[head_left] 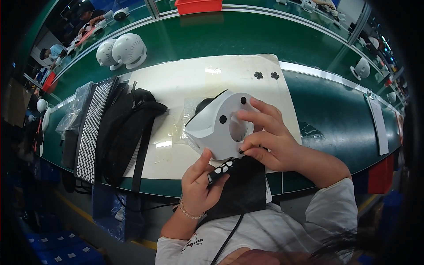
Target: Assembling electronic components and a mesh filter into a security camera housing on a production line.
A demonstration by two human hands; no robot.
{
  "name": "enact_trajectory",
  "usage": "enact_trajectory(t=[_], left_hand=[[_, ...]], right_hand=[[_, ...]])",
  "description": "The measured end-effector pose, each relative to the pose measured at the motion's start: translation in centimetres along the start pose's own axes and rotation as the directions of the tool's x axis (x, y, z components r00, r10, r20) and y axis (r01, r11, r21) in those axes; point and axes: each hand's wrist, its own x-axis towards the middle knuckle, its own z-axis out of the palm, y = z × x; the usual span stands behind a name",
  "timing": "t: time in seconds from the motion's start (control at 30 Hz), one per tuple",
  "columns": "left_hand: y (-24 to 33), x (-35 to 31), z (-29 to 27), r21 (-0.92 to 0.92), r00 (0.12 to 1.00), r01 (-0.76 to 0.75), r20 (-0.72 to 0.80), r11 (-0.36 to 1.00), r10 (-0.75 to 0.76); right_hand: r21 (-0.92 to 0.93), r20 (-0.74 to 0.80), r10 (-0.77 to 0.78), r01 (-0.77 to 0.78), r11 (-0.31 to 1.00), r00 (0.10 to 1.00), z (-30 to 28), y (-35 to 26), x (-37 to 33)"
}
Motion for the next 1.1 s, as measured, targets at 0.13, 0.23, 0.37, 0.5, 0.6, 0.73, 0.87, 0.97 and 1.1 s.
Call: enact_trajectory(t=[0.13, 0.23, 0.37, 0.5, 0.6, 0.73, 0.87, 0.97, 1.1], left_hand=[[0.1, -0.1, 0.0, 0.013, 1.0, 0.026, 0.002, 1.0, -0.026], [0.3, 0.1, -0.1, 0.0, 1.0, 0.019, 0.006, 1.0, -0.019], [0.1, 0.0, -0.2, -0.042, 1.0, 0.019, 0.012, 0.999, -0.019], [-0.2, -0.2, 0.0, -0.084, 1.0, 0.017, 0.01, 0.996, -0.016], [-0.3, -0.2, 0.0, -0.06, 1.0, 0.02, 0.015, 0.998, -0.019], [-0.2, -0.2, 0.0, -0.06, 1.0, 0.025, 0.011, 0.998, -0.024], [-0.3, -0.4, 0.1, -0.003, 1.0, 0.014, 0.003, 1.0, -0.014], [-0.3, -0.5, 0.1, 0.017, 1.0, 0.03, 0.0, 0.999, -0.03], [-0.1, -0.4, 0.0, 0.06, 1.0, 0.025, 0.008, 0.998, -0.026]], right_hand=[[-0.403, 0.013, -0.286, 0.267, 0.876, 0.958, -0.1, 0.4, -1.2], [-0.501, -0.033, -0.356, 0.293, 0.814, 0.934, -0.1, 0.4, -1.4], [-0.283, -0.092, -0.239, 0.205, 0.937, 0.967, 0.4, -0.8, -1.2], [-0.24, -0.012, -0.224, 0.214, 0.947, 0.975, 0.6, -1.2, -1.2], [-0.219, 0.028, -0.257, 0.257, 0.941, 0.966, 0.1, -0.9, -1.4], [-0.038, -0.024, -0.009, 0.008, 0.999, 1.0, -1.2, 0.3, -1.0], [0.221, -0.039, 0.263, -0.249, 0.943, 0.964, -1.7, 2.0, -1.0], [0.241, -0.009, 0.274, -0.264, 0.934, 0.962, -1.7, 2.2, -1.0], [0.206, 0.027, 0.208, -0.209, 0.956, 0.978, -1.7, 2.6, -1.1]])
